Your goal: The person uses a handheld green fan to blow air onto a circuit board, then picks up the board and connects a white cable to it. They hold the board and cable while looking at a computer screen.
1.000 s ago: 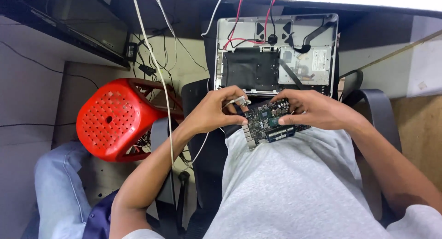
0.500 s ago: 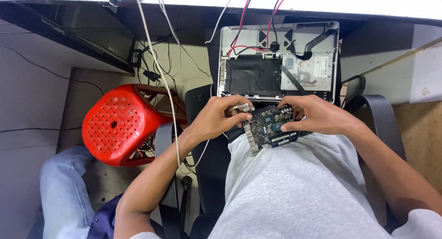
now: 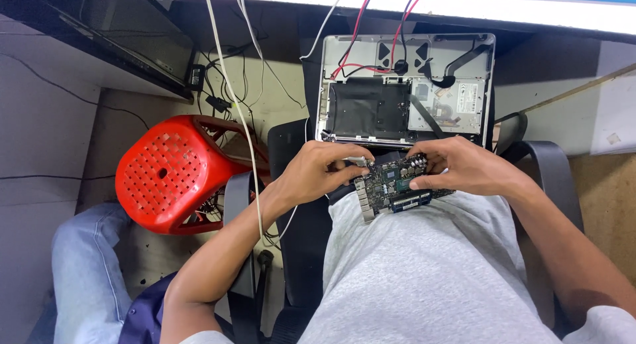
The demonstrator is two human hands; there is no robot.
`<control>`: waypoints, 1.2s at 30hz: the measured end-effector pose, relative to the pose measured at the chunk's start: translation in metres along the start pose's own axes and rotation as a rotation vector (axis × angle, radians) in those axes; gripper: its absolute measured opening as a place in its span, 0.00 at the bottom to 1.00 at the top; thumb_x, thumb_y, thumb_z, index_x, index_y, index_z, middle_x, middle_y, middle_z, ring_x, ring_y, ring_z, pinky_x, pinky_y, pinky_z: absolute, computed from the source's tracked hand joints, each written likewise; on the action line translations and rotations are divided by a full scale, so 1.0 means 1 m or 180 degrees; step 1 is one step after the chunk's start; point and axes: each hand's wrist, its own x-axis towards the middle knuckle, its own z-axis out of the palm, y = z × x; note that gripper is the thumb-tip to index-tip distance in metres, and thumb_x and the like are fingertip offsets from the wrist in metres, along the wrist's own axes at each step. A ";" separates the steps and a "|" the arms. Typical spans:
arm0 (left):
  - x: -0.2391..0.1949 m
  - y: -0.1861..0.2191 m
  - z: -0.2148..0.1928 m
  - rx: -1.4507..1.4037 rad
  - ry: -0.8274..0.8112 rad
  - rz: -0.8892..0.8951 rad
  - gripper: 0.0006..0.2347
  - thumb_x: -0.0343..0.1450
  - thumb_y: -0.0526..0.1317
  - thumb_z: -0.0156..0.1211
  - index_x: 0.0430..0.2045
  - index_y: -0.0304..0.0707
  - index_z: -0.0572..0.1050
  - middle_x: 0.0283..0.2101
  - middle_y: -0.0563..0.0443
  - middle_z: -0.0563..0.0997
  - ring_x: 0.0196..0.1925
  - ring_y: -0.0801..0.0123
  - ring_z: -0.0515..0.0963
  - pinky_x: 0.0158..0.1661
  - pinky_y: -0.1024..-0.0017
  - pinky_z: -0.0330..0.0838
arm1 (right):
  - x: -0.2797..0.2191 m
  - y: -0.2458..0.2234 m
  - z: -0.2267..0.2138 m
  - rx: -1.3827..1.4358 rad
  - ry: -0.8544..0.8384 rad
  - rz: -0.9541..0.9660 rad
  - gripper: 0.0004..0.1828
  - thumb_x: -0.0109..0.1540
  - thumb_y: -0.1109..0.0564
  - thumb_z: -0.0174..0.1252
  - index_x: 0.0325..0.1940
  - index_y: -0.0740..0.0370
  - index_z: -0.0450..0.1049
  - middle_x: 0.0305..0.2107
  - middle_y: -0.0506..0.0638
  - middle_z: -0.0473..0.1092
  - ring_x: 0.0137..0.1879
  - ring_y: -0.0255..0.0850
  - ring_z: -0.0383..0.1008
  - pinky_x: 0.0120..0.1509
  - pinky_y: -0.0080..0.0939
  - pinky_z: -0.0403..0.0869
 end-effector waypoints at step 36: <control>0.003 0.011 0.004 0.0837 0.0109 -0.0100 0.13 0.70 0.41 0.66 0.46 0.41 0.77 0.36 0.47 0.86 0.34 0.59 0.87 0.35 0.64 0.79 | 0.020 -0.011 0.067 -0.0685 0.2288 -0.2343 0.07 0.55 0.57 0.72 0.35 0.58 0.83 0.31 0.50 0.81 0.38 0.44 0.82 0.47 0.43 0.78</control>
